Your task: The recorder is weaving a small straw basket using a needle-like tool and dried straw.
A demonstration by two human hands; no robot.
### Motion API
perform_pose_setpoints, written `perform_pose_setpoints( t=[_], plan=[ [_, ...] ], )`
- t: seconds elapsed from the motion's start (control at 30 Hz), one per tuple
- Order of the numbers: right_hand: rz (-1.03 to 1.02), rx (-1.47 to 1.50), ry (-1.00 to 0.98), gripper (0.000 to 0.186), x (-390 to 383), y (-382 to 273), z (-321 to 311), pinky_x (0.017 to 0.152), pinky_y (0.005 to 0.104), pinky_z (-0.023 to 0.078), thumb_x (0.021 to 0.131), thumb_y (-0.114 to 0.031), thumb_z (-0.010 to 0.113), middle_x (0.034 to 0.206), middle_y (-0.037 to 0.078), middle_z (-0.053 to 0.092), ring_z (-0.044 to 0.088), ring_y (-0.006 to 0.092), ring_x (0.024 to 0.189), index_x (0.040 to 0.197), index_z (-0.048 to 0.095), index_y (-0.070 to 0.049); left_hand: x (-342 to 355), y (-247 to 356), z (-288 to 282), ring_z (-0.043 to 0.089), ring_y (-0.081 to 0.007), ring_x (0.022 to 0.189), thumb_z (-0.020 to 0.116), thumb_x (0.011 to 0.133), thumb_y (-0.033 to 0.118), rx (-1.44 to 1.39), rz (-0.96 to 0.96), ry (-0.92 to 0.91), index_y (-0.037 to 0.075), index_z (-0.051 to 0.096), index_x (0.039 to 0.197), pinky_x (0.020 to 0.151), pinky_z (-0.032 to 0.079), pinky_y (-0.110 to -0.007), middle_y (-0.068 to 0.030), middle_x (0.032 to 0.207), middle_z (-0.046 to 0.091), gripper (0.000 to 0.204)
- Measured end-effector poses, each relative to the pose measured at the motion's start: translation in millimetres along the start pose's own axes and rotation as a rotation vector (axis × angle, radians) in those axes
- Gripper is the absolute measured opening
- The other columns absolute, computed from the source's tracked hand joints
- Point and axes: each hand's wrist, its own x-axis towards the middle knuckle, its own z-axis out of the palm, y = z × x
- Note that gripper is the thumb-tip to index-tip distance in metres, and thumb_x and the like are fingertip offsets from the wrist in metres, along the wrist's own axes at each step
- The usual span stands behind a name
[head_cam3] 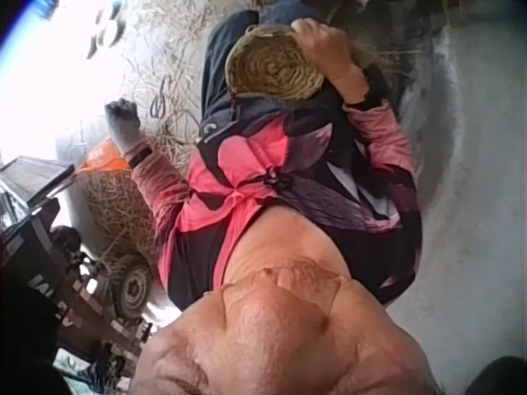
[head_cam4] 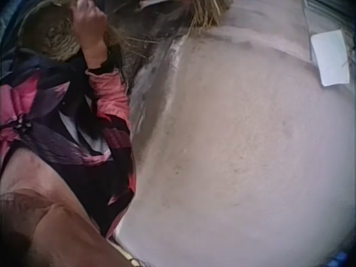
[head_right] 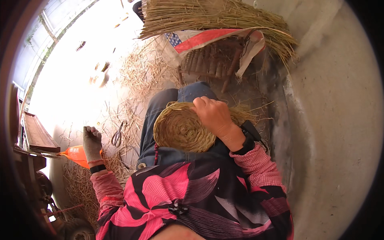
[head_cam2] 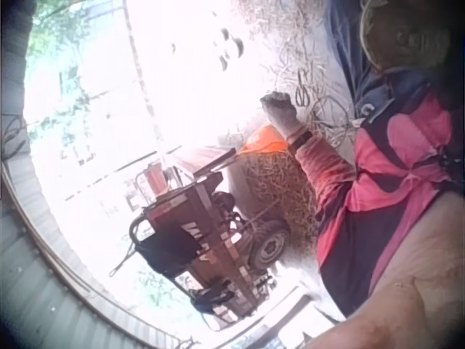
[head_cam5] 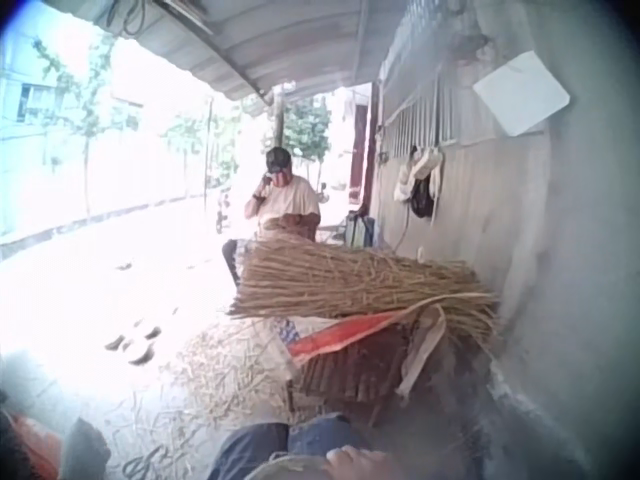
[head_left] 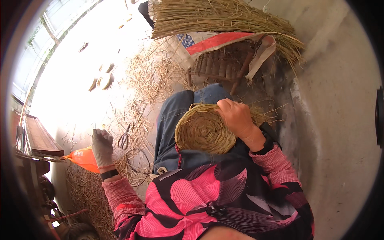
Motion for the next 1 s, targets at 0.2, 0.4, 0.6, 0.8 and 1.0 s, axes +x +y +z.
perform_pose_setpoints(
  t=[0.2, 0.4, 0.6, 0.8, 1.0],
  plan=[
    [0.092, 0.033, -0.052, 0.021, -0.4, 4.1, -1.9, 0.053, 0.0412, 0.051, 0.091, -0.024, 0.063, 0.072, 0.009, 0.059, 0.064, 0.0299, 0.063, 0.085, 0.050, -0.009, -7.0, 39.8, -100.6, 0.063, -0.0195, 0.074, 0.053, 0.099, 0.027, 1.283, -0.153, 0.248, 0.005, 0.058, 0.093, 0.055, 0.045, -0.026, -0.0133, 0.088, 0.067, 0.023],
    [0.186, 0.038, -0.290, 0.021, 8.7, 12.8, 20.4, 0.058, 0.0454, 0.051, 0.095, -0.026, 0.058, 0.075, 0.013, 0.065, 0.065, 0.0346, 0.070, 0.088, 0.052, -0.007, -53.6, -21.9, 49.1, 0.054, -0.0080, 0.066, 0.057, 0.094, 0.011, 1.263, 0.187, -0.252, 0.006, 0.067, 0.107, 0.059, 0.043, -0.026, -0.0005, 0.076, 0.060, 0.017],
    [0.159, 0.069, -0.321, 0.021, 18.0, 9.0, 26.0, 0.059, 0.0450, 0.052, 0.095, -0.026, 0.058, 0.074, 0.013, 0.065, 0.066, 0.0340, 0.069, 0.087, 0.052, -0.007, -107.5, -111.9, 180.0, 0.067, -0.0389, 0.076, 0.053, 0.094, 0.028, 1.824, 0.527, -0.922, 0.012, 0.055, 0.104, 0.061, 0.052, -0.049, -0.0153, 0.090, 0.067, 0.019],
    [0.170, 0.055, -0.336, 0.021, 18.9, 7.0, 24.0, 0.059, 0.0446, 0.052, 0.095, -0.026, 0.058, 0.074, 0.013, 0.066, 0.067, 0.0336, 0.069, 0.087, 0.053, -0.007, -104.0, -144.0, 208.5, 0.067, -0.0360, 0.070, 0.052, 0.093, 0.021, 2.004, 0.669, -0.942, 0.006, 0.055, 0.101, 0.056, 0.052, -0.048, -0.0155, 0.080, 0.066, 0.018],
    [0.182, 0.031, -0.362, 0.022, 19.4, 6.9, 24.4, 0.059, 0.0437, 0.053, 0.094, -0.027, 0.058, 0.073, 0.013, 0.066, 0.067, 0.0333, 0.070, 0.087, 0.053, -0.007, -99.5, -152.3, 208.7, 0.067, -0.0371, 0.067, 0.053, 0.092, 0.019, 2.006, 0.737, -0.931, 0.005, 0.053, 0.095, 0.054, 0.052, -0.048, -0.0165, 0.079, 0.066, 0.014]
  ],
)
